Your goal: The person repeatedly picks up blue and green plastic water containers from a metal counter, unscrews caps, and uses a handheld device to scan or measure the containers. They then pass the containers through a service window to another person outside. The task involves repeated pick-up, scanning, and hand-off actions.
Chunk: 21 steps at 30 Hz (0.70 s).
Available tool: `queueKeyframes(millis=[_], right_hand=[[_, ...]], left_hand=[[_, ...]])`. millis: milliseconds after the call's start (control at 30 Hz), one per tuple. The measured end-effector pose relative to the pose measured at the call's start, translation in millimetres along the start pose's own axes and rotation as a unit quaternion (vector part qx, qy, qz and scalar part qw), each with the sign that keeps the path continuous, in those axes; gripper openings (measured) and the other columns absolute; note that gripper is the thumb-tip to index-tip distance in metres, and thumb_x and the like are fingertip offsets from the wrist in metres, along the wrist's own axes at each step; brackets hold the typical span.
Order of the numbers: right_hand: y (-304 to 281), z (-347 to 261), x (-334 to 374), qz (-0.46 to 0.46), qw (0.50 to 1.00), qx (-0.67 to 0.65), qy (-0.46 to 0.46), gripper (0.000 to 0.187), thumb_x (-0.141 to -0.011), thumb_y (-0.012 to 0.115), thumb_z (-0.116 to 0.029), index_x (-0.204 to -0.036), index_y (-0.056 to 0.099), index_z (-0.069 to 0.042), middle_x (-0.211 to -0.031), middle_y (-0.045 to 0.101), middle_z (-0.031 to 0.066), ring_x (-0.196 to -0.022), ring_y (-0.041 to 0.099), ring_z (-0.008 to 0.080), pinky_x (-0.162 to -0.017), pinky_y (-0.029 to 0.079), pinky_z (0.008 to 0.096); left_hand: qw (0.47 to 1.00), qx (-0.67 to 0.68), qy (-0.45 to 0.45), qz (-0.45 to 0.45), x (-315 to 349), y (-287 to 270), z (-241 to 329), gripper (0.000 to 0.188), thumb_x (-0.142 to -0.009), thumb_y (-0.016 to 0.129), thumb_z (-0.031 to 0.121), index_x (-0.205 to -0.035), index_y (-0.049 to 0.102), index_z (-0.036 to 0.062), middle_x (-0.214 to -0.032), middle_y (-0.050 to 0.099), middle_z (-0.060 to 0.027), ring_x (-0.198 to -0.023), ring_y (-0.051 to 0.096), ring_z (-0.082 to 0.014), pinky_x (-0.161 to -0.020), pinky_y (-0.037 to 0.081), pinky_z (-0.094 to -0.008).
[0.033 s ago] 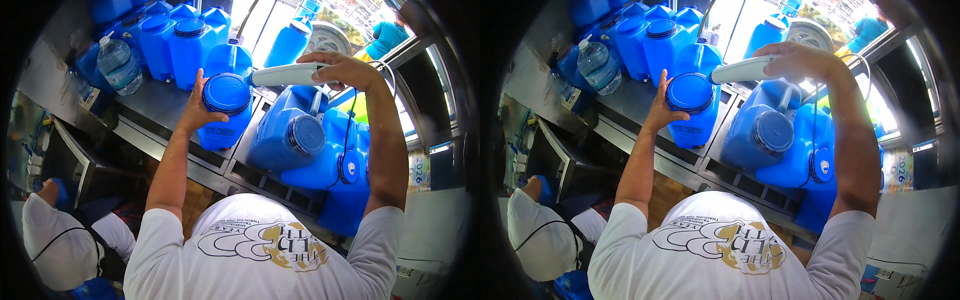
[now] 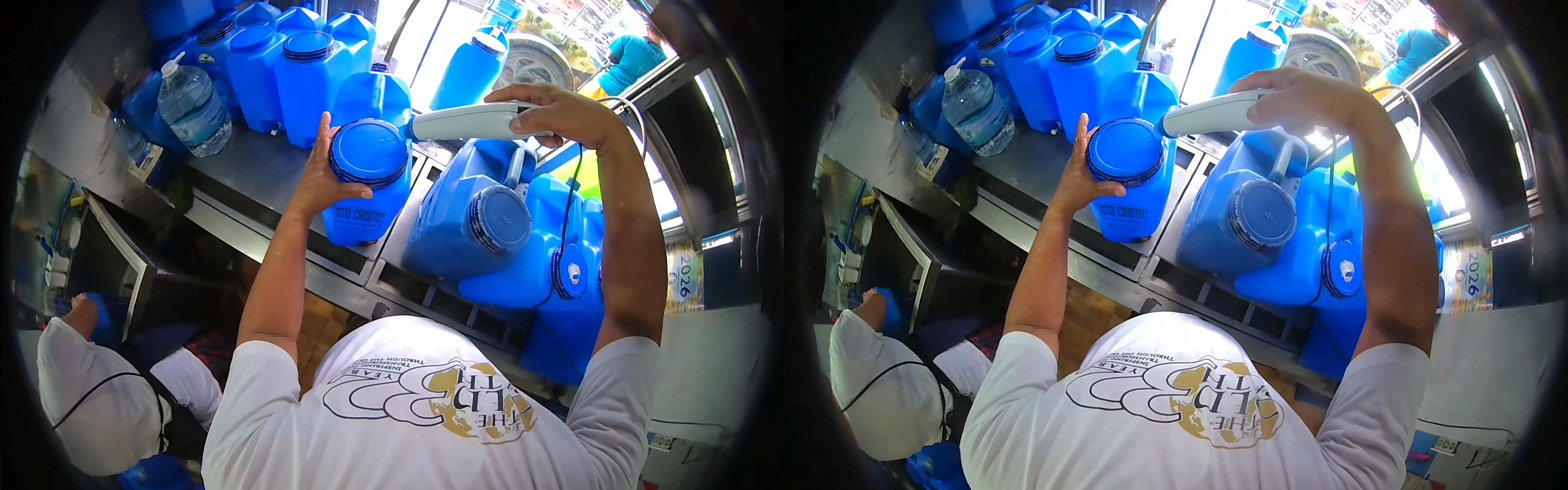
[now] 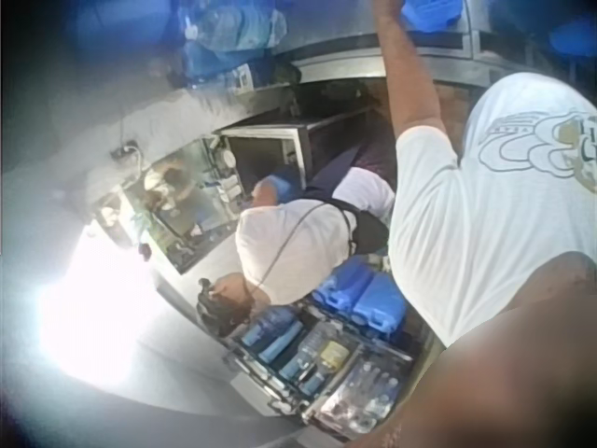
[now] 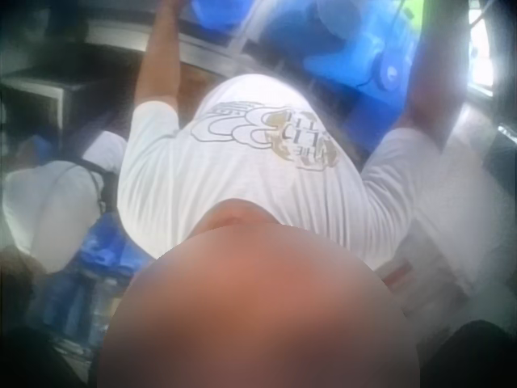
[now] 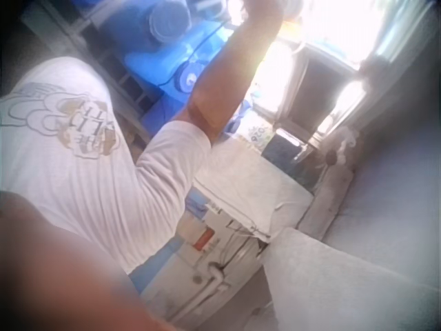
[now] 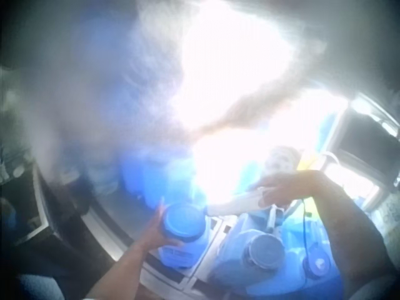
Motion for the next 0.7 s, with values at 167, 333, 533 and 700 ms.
queueKeyframes(millis=[167,333,533,700], right_hand=[[0.7,9.8,15.9,-0.01,0.999,-0.041,-0.01,0.065,-0.078,0.072,-0.026,-0.14,0.057,-0.01,-0.089,0.064,0.0091,-0.051,0.051,0.0073,-0.045,0.042,0.0206],[5.7,17.2,12.2,-0.01,0.997,-0.068,-0.039,0.063,-0.082,0.07,-0.026,-0.141,0.056,-0.01,-0.092,0.065,0.0099,-0.053,0.053,0.0072,-0.047,0.045,0.0202],[9.7,33.4,23.6,0.006,0.998,-0.068,0.003,0.062,-0.081,0.07,-0.024,-0.141,0.056,-0.013,-0.093,0.066,0.0084,-0.054,0.053,0.0072,-0.048,0.046,0.0204],[18.3,42.7,44.3,0.017,0.998,-0.064,0.014,0.062,-0.08,0.069,-0.022,-0.14,0.056,-0.014,-0.096,0.066,0.0076,-0.053,0.051,0.0078,-0.049,0.045,0.0213]], left_hand=[[1.0,-0.011,0.001,-0.004,-1.7,1.3,-3.2,0.161,-0.037,0.096,0.057,-0.16,0.001,0.0154,-0.148,0.043,-0.0216,-0.14,0.041,-0.0384,-0.115,0.035,-0.0504],[1.0,0.019,-0.002,-0.008,-11.5,-2.2,-0.7,0.147,-0.045,0.094,0.058,-0.159,0.013,0.014,-0.148,0.044,-0.0195,-0.14,0.04,-0.0368,-0.116,0.034,-0.0482],[0.986,-0.115,0.103,-0.056,-70.4,-9.5,52.2,0.055,-0.088,0.065,0.025,-0.14,0.055,0.0119,-0.14,0.056,-0.0156,-0.131,0.05,-0.0341,-0.113,0.036,-0.0446],[0.914,-0.246,0.194,-0.256,-109.3,57.3,76.4,0.032,-0.085,0.056,0.003,-0.112,0.072,0.0075,-0.121,0.069,-0.0119,-0.119,0.059,-0.0303,-0.108,0.042,-0.0422]])
Point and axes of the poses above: each hand's wrist, its own x-axis away from the middle knuckle, its own y-axis out of the palm, z = x × y, the point moved 7 cm from there along -x, towards the middle knuckle
